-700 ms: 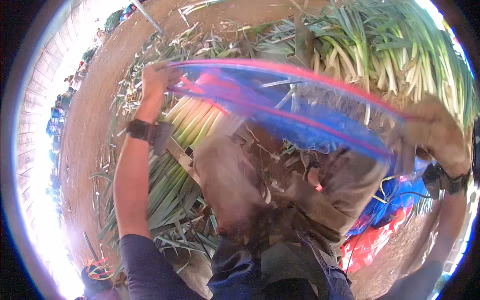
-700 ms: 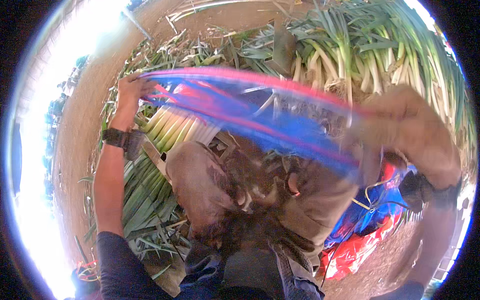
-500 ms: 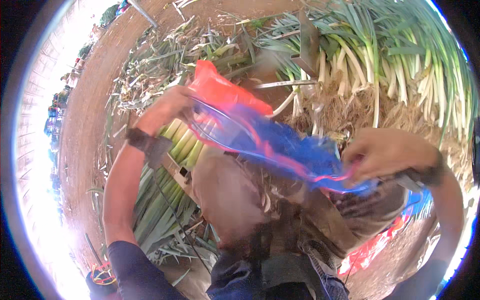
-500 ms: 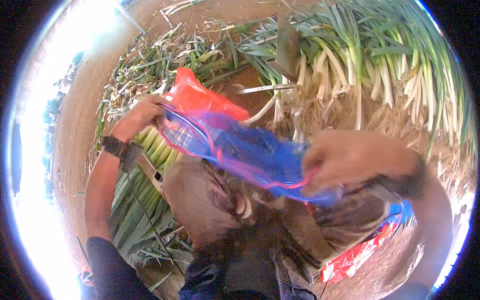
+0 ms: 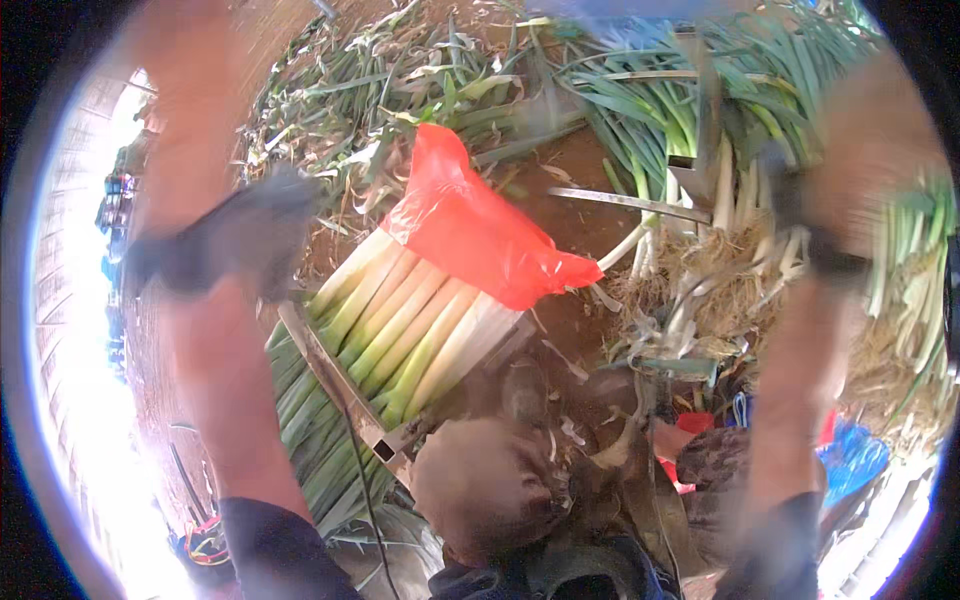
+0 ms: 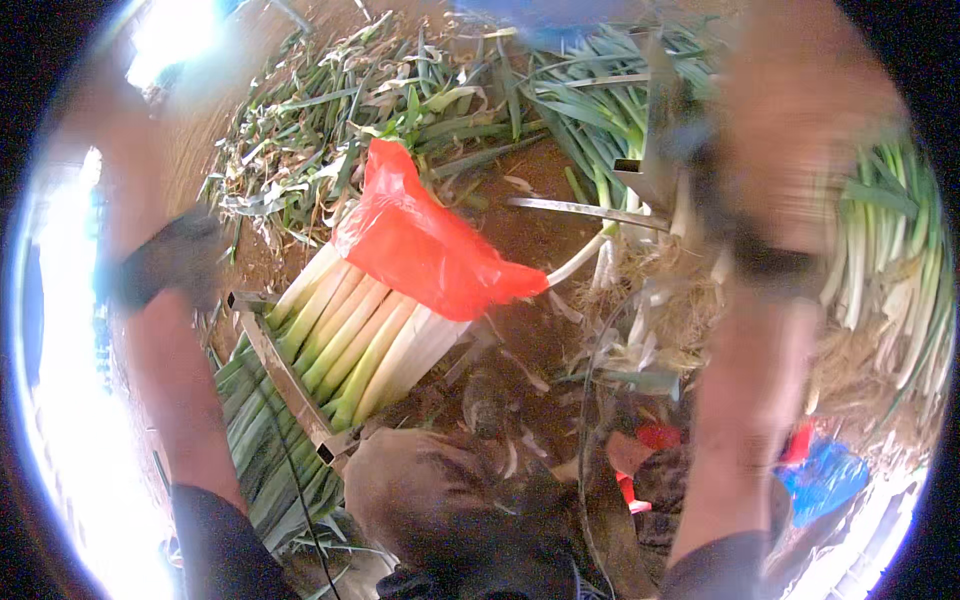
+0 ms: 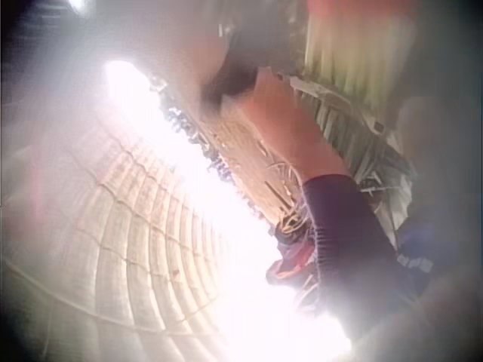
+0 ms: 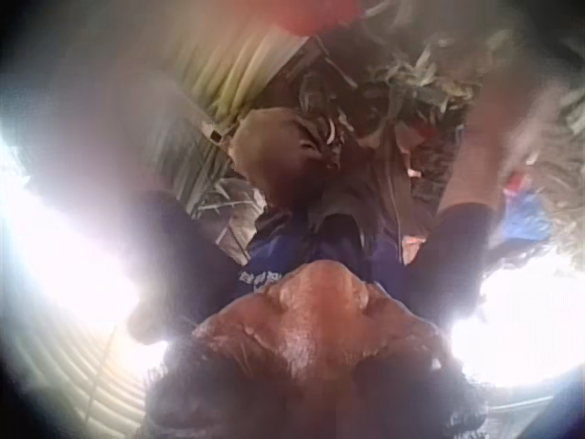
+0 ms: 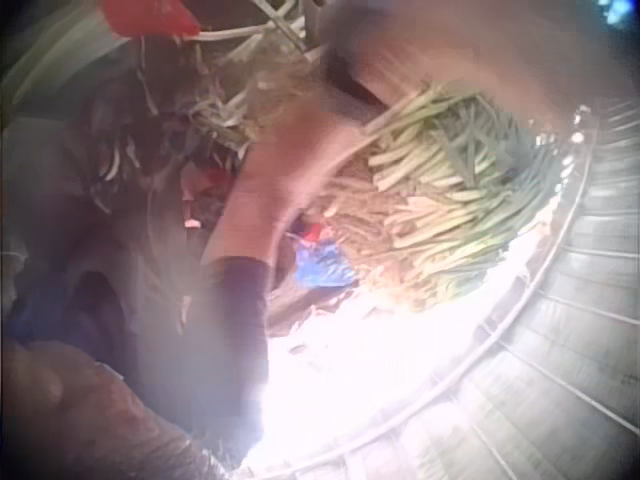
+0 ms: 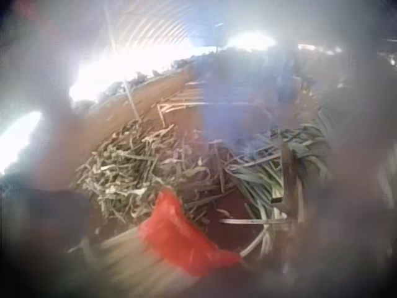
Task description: Trimming harvested leeks using a fixed blade, then bagging and tying them into bunches.
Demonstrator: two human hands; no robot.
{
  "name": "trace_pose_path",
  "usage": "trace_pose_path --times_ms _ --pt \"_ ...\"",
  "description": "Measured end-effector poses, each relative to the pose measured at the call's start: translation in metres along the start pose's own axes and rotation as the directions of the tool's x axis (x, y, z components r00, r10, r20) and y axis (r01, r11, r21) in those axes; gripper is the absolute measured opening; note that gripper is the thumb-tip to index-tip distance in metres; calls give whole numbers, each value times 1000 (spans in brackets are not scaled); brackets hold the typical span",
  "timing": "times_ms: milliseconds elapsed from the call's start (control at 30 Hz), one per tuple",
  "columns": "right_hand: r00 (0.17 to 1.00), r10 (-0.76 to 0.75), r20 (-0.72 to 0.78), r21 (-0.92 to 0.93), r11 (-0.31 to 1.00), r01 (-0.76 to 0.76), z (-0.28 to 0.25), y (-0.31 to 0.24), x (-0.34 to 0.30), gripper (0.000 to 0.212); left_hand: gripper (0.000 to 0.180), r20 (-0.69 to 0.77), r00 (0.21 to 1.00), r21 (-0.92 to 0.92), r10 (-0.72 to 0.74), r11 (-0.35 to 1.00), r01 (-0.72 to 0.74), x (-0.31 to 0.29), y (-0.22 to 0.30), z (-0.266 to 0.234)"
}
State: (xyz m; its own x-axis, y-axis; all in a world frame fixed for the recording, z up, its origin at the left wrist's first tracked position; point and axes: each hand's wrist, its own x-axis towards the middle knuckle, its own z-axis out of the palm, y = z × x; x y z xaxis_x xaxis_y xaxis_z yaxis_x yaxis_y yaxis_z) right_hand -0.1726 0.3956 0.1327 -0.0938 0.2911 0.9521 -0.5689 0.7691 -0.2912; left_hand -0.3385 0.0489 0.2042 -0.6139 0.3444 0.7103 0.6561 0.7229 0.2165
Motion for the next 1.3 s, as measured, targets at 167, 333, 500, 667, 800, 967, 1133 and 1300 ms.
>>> trace_pose_path --times_ms 167,333,500,667,800,967,1133,1300 --pt "430 599 676 -180 699 -692 43 32 -267 38 28 580 715 69 -390 898 434 -144 -72 102" --pt "37 492 870 -211 440 -873 -14 -12 -366 34 43 895 110 313 -432 785 534 -167 -50 91" --pt "-268 505 821 -134 -286 -949 -42 -77 -347 35 44 882 255 120 -396 713 691 -207 -74 78" --pt "-123 690 713 -186 16 -982 -64 -139 -288 36 35 812 422 175 -404 857 484 -217 -88 73" --pt "176 582 794 -218 542 -812 -47 -183 -275 28 36 738 420 11 -528 631 776 -230 -81 52" --pt "-393 100 914 -300 817 -491 -31 -217 -294 29 30 875 163 441 -456 890 116 -251 -105 -3" --pt "-176 -474 863 -223 -43 -974 -56 -249 -367 41 28 856 -27 513 -517 854 -90 -238 -122 -35" --pt "-285 -603 745 -407 -71 -911 -36 -181 -303 43 33 916 -93 401 -390 878 262 -214 -132 -79"
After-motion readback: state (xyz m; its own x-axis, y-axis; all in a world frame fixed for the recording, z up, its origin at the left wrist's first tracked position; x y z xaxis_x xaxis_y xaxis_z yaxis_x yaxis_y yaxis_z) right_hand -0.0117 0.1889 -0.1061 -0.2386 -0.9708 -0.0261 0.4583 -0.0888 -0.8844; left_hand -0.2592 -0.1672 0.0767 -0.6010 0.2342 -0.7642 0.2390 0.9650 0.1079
